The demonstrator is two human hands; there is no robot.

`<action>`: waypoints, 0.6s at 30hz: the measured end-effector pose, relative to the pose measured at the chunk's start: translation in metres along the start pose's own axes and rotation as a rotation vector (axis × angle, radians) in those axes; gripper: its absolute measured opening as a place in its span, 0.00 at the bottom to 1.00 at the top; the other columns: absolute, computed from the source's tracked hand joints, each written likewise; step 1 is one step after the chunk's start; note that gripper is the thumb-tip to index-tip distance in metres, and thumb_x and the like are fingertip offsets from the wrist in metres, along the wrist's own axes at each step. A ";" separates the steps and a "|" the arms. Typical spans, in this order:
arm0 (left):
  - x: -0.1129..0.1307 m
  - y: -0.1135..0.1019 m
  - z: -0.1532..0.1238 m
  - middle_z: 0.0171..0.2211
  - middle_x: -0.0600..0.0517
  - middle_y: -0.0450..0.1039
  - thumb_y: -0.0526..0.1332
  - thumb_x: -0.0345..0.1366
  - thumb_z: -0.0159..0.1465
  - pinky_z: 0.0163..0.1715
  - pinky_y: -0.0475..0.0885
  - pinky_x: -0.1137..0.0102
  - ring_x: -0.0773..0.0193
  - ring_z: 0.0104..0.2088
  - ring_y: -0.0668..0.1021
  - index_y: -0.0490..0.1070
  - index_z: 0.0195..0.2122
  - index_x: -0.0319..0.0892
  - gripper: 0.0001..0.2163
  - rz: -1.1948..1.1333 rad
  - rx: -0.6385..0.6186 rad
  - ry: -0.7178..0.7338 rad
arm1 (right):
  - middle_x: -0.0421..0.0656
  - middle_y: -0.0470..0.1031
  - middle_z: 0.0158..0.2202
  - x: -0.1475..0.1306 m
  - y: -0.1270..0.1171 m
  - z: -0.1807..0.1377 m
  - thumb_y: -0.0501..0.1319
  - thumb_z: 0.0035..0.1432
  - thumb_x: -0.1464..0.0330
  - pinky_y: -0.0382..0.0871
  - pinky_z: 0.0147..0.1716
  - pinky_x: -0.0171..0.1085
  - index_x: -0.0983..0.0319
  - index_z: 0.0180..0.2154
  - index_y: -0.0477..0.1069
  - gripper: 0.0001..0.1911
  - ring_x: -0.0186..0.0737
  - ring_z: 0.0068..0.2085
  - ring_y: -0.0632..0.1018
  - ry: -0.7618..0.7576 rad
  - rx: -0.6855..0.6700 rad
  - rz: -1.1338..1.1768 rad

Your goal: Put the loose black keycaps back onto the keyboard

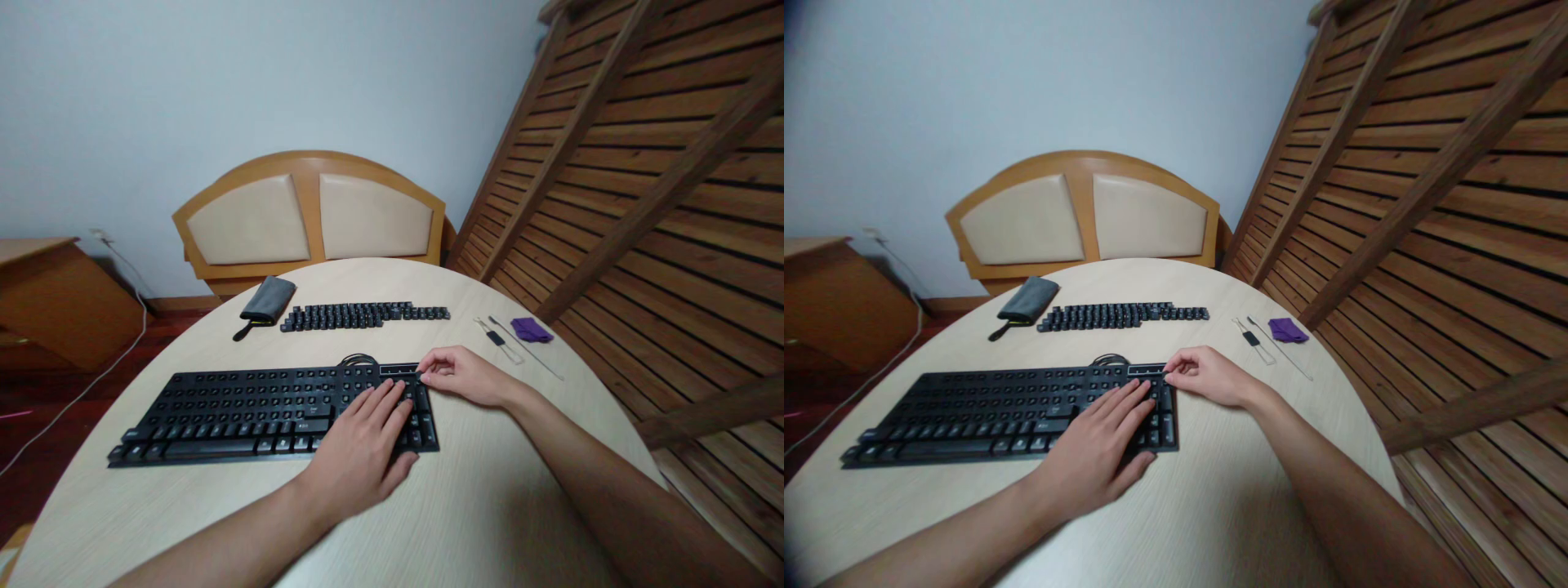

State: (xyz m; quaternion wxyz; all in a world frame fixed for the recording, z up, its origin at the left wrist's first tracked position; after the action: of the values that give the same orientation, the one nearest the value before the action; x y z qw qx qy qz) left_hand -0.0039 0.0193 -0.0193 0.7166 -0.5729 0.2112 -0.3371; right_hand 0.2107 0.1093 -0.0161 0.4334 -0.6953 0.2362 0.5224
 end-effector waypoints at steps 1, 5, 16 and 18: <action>0.000 0.000 0.000 0.68 0.40 0.59 0.54 0.48 0.71 0.65 0.62 0.53 0.49 0.68 0.63 0.63 0.63 0.37 0.25 0.000 0.000 -0.001 | 0.39 0.72 0.30 -0.001 0.000 0.000 0.68 0.53 0.53 0.66 0.34 0.36 0.65 0.38 0.73 0.21 0.35 0.31 0.72 0.004 -0.002 -0.004; 0.000 0.000 0.000 0.68 0.40 0.59 0.55 0.48 0.71 0.66 0.61 0.53 0.49 0.68 0.63 0.63 0.63 0.37 0.25 -0.001 0.006 -0.006 | 0.39 0.71 0.28 -0.003 0.001 -0.001 0.68 0.52 0.53 0.64 0.32 0.35 0.64 0.37 0.73 0.21 0.35 0.30 0.71 0.012 0.002 -0.030; 0.001 -0.001 0.006 0.65 0.39 0.63 0.58 0.47 0.66 0.62 0.64 0.51 0.45 0.64 0.66 0.66 0.60 0.37 0.25 -0.006 0.001 -0.031 | 0.39 0.72 0.27 -0.002 0.002 0.000 0.67 0.52 0.54 0.64 0.30 0.35 0.64 0.37 0.73 0.20 0.34 0.29 0.71 0.014 0.002 -0.058; 0.001 -0.001 0.006 0.65 0.39 0.63 0.58 0.47 0.67 0.62 0.64 0.51 0.45 0.64 0.66 0.66 0.61 0.37 0.26 -0.008 0.005 -0.033 | 0.38 0.71 0.27 -0.001 0.002 0.000 0.67 0.53 0.55 0.65 0.30 0.35 0.64 0.37 0.73 0.19 0.34 0.29 0.71 -0.004 0.013 -0.053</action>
State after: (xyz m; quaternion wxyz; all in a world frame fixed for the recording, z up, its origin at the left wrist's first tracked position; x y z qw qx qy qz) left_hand 0.0009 0.0225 -0.0168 0.7202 -0.5773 0.1962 -0.3309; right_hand 0.2086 0.1084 -0.0158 0.4520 -0.6976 0.2203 0.5104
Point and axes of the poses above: each hand's wrist, its own z-axis towards the middle knuckle, its own y-axis out of the palm, x = y × z, the point moved 2 cm from there along z, towards the middle knuckle
